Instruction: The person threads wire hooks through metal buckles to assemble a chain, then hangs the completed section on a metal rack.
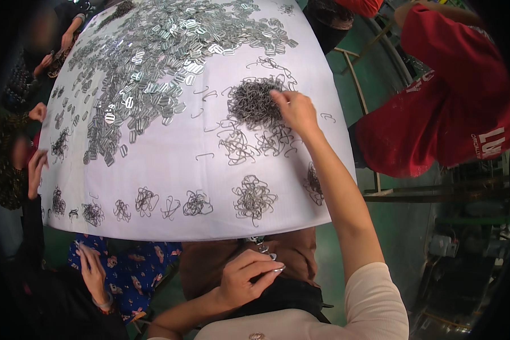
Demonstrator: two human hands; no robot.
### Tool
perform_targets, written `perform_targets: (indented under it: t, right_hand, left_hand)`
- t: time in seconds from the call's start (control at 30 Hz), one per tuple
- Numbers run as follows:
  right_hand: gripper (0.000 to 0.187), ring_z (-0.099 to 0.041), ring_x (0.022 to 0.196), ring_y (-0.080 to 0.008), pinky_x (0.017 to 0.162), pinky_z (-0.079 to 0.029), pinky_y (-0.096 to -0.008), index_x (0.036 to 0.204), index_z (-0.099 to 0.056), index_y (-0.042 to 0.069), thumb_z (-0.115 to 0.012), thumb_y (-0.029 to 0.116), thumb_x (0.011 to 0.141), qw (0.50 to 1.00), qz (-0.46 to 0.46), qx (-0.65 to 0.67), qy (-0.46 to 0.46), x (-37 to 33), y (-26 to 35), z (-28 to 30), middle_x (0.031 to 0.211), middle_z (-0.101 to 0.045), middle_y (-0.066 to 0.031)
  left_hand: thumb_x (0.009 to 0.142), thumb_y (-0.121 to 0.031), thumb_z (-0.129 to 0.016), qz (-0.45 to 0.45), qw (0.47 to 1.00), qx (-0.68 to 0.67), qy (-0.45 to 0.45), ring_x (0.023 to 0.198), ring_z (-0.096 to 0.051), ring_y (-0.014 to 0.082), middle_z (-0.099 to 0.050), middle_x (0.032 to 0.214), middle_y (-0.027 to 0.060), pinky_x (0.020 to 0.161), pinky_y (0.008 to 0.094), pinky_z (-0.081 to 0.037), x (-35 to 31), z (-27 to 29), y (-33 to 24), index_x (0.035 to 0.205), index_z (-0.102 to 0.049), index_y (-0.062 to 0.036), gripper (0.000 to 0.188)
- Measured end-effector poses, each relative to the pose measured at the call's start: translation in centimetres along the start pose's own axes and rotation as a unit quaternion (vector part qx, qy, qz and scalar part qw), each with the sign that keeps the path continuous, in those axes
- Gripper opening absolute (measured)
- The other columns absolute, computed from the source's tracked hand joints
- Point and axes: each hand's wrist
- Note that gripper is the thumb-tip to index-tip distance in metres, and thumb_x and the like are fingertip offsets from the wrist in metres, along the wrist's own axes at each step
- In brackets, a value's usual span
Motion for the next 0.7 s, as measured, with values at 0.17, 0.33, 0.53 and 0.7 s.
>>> perform_targets:
  t: [0.17, 0.33, 0.53, 0.7]
  right_hand:
    - [0.018, -0.063, 0.081, -0.0258, 0.073, -0.048, -0.0372, 0.091, -0.067, 0.011, -0.058, 0.023, 0.081, 0.993, -0.067, 0.077, -0.065, 7.0, -5.9, -0.2, 0.085, -0.067, -0.0080]
    - [0.019, -0.062, 0.085, -0.0231, 0.075, -0.048, -0.0342, 0.094, -0.066, 0.012, -0.059, 0.011, 0.077, 0.999, 0.021, 0.004, -0.046, 11.6, -4.9, -1.1, 0.090, -0.065, -0.0090]
    - [0.032, -0.058, 0.096, -0.0237, 0.082, -0.047, -0.0337, 0.101, -0.066, 0.023, -0.056, 0.007, 0.075, 0.986, 0.110, -0.126, 0.026, 13.3, -3.2, -1.4, 0.102, -0.058, -0.0072]
    - [0.034, -0.058, 0.096, -0.0224, 0.080, -0.048, -0.0326, 0.101, -0.066, 0.023, -0.056, 0.007, 0.073, 0.990, 0.061, -0.122, 0.034, 14.1, -5.8, 0.6, 0.103, -0.060, -0.0073]
  left_hand:
    - [0.066, 0.002, -0.071, -0.001, 1.000, -0.015, 0.011, 0.065, -0.057, 0.0171, -0.059, 0.080, 0.0056, 0.057, 0.0257, -0.048, 0.8, -0.2, 0.4, 0.087, -0.068, -0.0051, 0.023]
    - [0.064, 0.003, -0.072, 0.007, 1.000, -0.019, 0.017, 0.066, -0.058, 0.0168, -0.060, 0.080, 0.0062, 0.057, 0.0250, -0.048, 1.1, -0.1, 0.6, 0.086, -0.068, -0.0044, 0.024]
    - [0.065, 0.002, -0.072, 0.011, 0.999, -0.029, 0.032, 0.065, -0.058, 0.0167, -0.060, 0.082, 0.0059, 0.056, 0.0252, -0.049, 1.4, -0.3, 1.0, 0.088, -0.068, -0.0055, 0.025]
    - [0.065, 0.002, -0.072, 0.009, 0.999, -0.032, 0.032, 0.065, -0.057, 0.0169, -0.060, 0.080, 0.0059, 0.056, 0.0252, -0.048, 1.7, -0.5, 1.1, 0.087, -0.068, -0.0053, 0.023]
Point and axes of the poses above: each hand's wrist, its own x-axis towards the middle knuckle, its own z-axis out of the back of the hand, y = z × x
